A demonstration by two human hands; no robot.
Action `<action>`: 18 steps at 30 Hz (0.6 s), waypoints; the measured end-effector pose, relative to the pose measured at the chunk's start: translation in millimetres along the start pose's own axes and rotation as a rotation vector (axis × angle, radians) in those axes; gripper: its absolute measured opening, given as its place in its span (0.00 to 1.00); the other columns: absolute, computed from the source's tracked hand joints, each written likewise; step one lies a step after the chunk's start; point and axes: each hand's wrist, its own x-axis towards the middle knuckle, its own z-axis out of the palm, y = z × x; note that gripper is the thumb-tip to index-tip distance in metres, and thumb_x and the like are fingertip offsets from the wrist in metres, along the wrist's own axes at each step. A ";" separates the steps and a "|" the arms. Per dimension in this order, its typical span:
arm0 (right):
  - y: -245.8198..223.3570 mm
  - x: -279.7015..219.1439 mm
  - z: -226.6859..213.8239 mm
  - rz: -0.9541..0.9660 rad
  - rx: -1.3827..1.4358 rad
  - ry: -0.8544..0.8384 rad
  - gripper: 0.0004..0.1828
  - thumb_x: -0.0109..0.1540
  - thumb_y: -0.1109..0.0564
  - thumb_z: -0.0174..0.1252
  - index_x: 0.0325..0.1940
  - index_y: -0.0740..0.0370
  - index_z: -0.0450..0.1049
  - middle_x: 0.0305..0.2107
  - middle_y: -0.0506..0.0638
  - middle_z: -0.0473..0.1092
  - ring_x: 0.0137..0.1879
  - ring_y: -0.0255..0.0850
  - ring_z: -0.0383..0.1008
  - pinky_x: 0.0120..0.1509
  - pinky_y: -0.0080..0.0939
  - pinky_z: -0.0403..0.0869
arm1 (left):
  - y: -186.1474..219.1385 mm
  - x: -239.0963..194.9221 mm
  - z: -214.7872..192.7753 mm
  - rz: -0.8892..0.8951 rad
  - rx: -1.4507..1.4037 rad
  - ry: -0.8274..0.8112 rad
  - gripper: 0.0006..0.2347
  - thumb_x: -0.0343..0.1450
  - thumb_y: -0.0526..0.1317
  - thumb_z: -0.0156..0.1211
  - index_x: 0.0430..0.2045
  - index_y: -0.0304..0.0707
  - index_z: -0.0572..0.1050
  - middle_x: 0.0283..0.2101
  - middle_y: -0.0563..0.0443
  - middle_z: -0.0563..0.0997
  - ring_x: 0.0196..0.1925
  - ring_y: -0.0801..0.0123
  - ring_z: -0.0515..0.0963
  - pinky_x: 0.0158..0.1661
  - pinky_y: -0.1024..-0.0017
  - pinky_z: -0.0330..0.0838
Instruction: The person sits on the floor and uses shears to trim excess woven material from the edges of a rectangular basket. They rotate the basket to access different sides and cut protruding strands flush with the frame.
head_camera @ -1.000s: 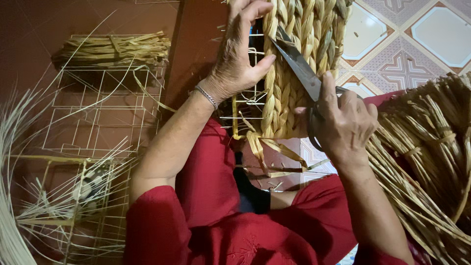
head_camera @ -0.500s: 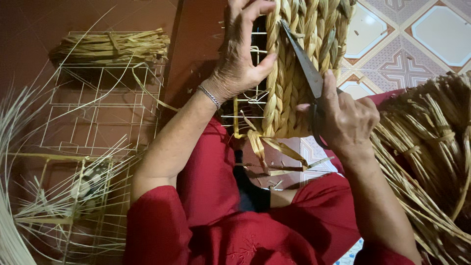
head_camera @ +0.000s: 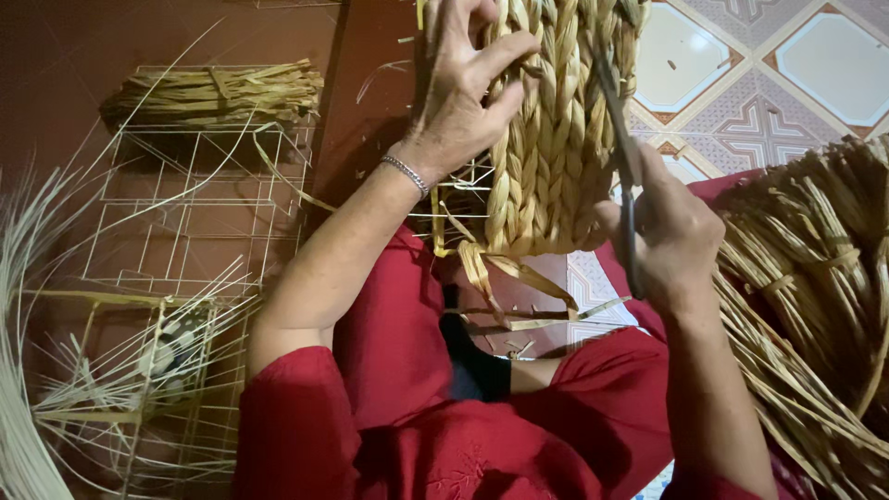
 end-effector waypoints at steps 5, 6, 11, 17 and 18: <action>18.9 -3.7 12.9 -0.243 -0.533 0.133 0.42 0.69 0.28 0.62 0.76 0.58 0.67 0.28 0.48 0.70 0.26 0.33 0.59 0.31 0.38 0.55 | 4.9 8.0 -7.8 -0.099 -0.143 0.057 0.05 0.71 0.32 0.69 0.37 0.40 0.79 0.44 0.52 0.70 0.49 0.68 0.73 0.50 0.67 0.74; 18.6 -1.4 14.3 -0.267 -0.598 0.147 0.43 0.66 0.27 0.62 0.75 0.56 0.69 0.30 0.49 0.71 0.24 0.32 0.57 0.30 0.38 0.53 | 5.2 9.6 -12.6 -0.121 -0.156 0.048 0.05 0.72 0.32 0.69 0.37 0.40 0.79 0.44 0.52 0.71 0.49 0.68 0.74 0.49 0.68 0.75; 4.3 10.8 12.9 -0.349 -0.673 0.199 0.41 0.66 0.25 0.61 0.75 0.49 0.70 0.26 0.45 0.64 0.28 0.34 0.58 0.36 0.40 0.56 | 10.9 11.8 -32.9 -0.177 -0.207 0.020 0.05 0.74 0.32 0.69 0.39 0.35 0.78 0.44 0.50 0.75 0.47 0.66 0.78 0.47 0.66 0.74; -4.4 28.4 17.6 -0.381 -0.711 0.201 0.39 0.68 0.25 0.61 0.75 0.47 0.70 0.26 0.44 0.61 0.27 0.34 0.58 0.36 0.41 0.56 | 18.1 11.5 -34.5 -0.152 -0.209 0.038 0.07 0.73 0.31 0.72 0.38 0.35 0.78 0.44 0.50 0.72 0.48 0.65 0.76 0.50 0.66 0.74; -3.9 30.3 18.5 -0.380 -0.716 0.189 0.39 0.68 0.26 0.61 0.76 0.47 0.70 0.26 0.44 0.61 0.26 0.33 0.58 0.35 0.41 0.55 | 18.8 11.6 -33.7 -0.141 -0.213 0.046 0.07 0.73 0.31 0.72 0.38 0.36 0.78 0.44 0.50 0.71 0.49 0.65 0.76 0.51 0.66 0.74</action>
